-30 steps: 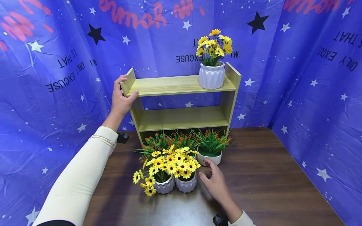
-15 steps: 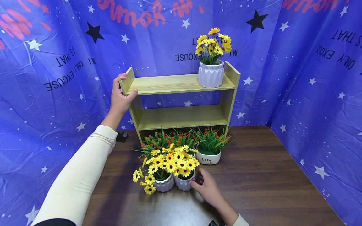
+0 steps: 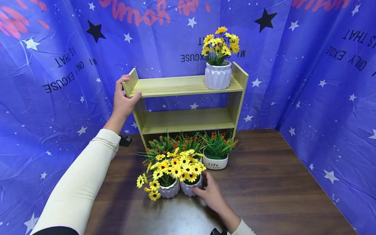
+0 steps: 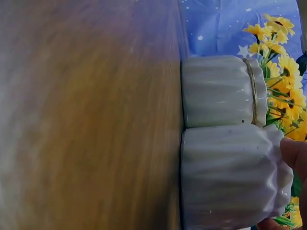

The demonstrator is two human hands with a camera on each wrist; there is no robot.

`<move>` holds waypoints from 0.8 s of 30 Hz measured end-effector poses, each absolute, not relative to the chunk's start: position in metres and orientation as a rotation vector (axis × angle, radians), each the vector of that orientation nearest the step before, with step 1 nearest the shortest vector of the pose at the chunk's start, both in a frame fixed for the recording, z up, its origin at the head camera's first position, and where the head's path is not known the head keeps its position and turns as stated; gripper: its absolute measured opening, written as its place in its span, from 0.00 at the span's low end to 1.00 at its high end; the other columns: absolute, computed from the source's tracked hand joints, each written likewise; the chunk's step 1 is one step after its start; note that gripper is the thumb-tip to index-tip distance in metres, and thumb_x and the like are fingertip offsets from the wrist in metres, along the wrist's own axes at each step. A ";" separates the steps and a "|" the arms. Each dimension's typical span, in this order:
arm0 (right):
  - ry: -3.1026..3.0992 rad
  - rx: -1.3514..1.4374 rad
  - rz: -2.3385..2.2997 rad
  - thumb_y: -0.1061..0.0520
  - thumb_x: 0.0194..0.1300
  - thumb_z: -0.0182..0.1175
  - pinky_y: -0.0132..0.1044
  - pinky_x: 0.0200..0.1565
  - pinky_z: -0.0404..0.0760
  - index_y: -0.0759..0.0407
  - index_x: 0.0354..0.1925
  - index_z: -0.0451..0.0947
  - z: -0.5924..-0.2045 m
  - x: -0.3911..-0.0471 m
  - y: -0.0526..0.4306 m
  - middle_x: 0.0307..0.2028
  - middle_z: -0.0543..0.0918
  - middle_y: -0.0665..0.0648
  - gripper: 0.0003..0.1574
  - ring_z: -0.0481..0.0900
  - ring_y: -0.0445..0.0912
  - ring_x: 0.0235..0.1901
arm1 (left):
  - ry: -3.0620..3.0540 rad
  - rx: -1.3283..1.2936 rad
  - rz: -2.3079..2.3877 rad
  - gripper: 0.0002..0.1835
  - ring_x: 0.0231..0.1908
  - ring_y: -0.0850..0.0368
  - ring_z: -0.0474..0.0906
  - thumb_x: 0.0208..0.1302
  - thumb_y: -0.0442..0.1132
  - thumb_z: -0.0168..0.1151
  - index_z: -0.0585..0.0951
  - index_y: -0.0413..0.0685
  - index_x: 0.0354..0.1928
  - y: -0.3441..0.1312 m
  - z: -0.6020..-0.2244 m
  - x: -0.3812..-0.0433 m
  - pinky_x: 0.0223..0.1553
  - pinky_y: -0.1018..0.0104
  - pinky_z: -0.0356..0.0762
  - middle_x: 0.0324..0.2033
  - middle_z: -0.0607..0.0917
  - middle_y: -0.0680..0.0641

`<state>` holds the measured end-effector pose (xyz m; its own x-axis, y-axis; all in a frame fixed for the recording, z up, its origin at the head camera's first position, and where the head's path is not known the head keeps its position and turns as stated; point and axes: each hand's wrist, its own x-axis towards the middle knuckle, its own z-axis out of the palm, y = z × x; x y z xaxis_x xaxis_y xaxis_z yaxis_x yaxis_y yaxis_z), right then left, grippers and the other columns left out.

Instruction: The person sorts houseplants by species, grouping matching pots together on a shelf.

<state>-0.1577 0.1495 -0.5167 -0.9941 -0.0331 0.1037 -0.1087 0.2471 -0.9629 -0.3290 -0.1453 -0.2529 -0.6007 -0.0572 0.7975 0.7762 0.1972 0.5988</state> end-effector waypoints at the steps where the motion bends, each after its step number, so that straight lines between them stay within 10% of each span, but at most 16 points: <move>1: -2.437 0.135 1.866 0.61 0.51 0.75 0.45 0.51 0.81 0.66 0.63 0.66 -0.517 -0.158 0.149 0.56 0.78 0.68 0.44 0.77 0.60 0.55 | -1.764 -0.670 -1.489 0.28 0.66 0.43 0.64 0.52 0.21 0.63 0.65 0.24 0.55 -0.145 -0.253 -0.329 0.68 0.55 0.60 0.65 0.67 0.28; 24: -2.382 0.091 1.803 0.63 0.44 0.78 0.54 0.59 0.72 0.66 0.65 0.63 -0.522 -0.166 0.131 0.58 0.76 0.68 0.53 0.74 0.60 0.57 | -1.772 -0.659 -1.448 0.26 0.66 0.44 0.64 0.53 0.20 0.63 0.66 0.24 0.55 -0.144 -0.252 -0.327 0.66 0.68 0.59 0.65 0.68 0.29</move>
